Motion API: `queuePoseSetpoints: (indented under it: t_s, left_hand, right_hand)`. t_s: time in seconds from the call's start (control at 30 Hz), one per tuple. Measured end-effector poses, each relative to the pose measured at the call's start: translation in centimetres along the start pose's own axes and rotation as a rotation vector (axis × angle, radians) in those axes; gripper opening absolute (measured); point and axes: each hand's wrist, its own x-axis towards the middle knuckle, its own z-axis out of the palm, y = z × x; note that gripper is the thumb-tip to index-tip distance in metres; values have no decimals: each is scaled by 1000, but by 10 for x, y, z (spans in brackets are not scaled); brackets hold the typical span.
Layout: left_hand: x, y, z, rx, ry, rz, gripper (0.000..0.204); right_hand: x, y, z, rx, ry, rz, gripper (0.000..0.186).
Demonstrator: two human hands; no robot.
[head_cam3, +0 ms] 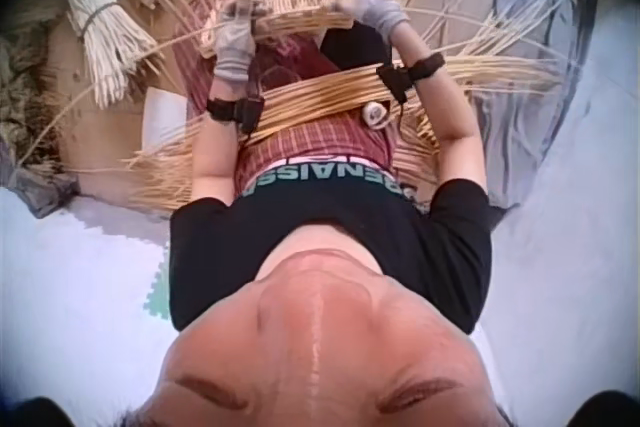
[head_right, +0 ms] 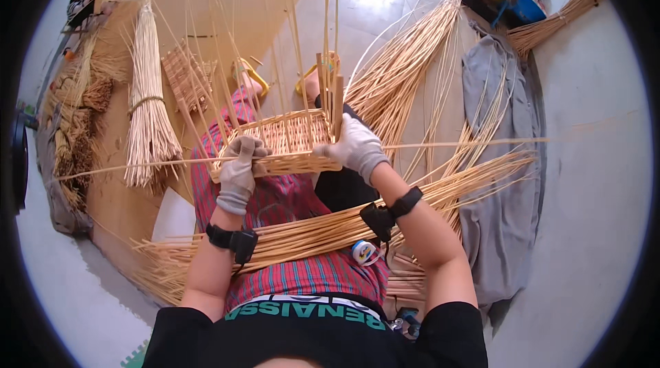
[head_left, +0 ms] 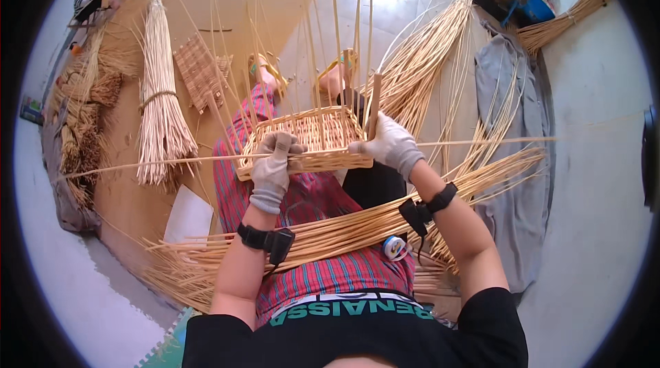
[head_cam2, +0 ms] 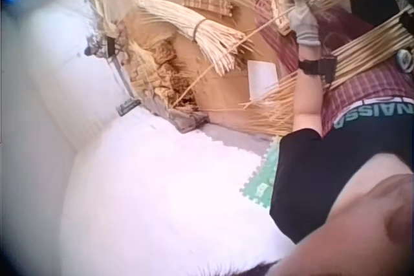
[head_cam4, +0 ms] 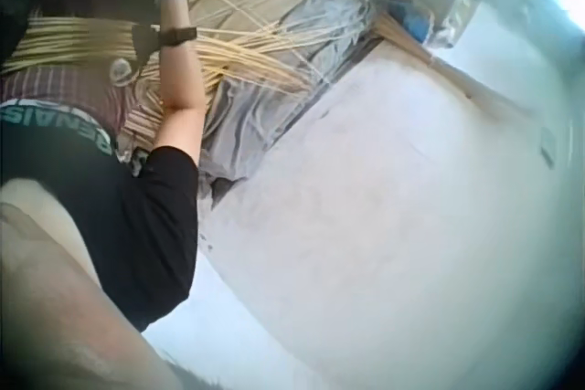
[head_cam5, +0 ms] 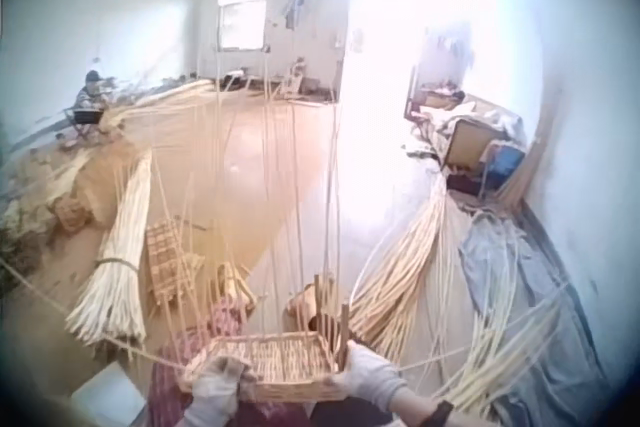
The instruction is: Weaving a wicker or rattan basket while sitting on the floor.
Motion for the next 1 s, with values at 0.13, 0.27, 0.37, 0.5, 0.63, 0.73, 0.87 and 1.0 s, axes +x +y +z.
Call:
queuePoseSetpoints:
  t_s: [0.13, 0.27, 0.37, 0.5, 0.63, 0.73, 0.87, 1.0]
  left_hand:
    - [27, 54, 49, 428, -112, 145, 28]
    - [75, 80, 171, 607, -209, 523, 64]
    - [86, 78, 207, 748, -433, 579, 86]
    - [57, 73, 110, 511, -410, 680, 51]
    - [4, 72, -52, 159, 475, 465, 35]
    - [-32, 53, -120, 40, 139, 83, 38]
    - [-37, 29, -139, 326, -168, -306, 35]
    - [-11, 30, -138, 409, -222, -404, 36]
  right_hand:
    - [2, 1, 19, 141, 17, 105, 61]
    - [3, 0, 50, -286, 331, 135, 45]
    - [10, 12, 67, -328, 505, 167, 33]
    - [14, 26, 69, -205, 609, 129, 24]
    - [2, 24, 59, -149, 562, 111, 24]
    - [2, 20, 56, -212, 592, 56, 26]
    - [13, 20, 51, -202, 563, 38, 34]
    - [13, 8, 47, -139, 563, 25, 36]
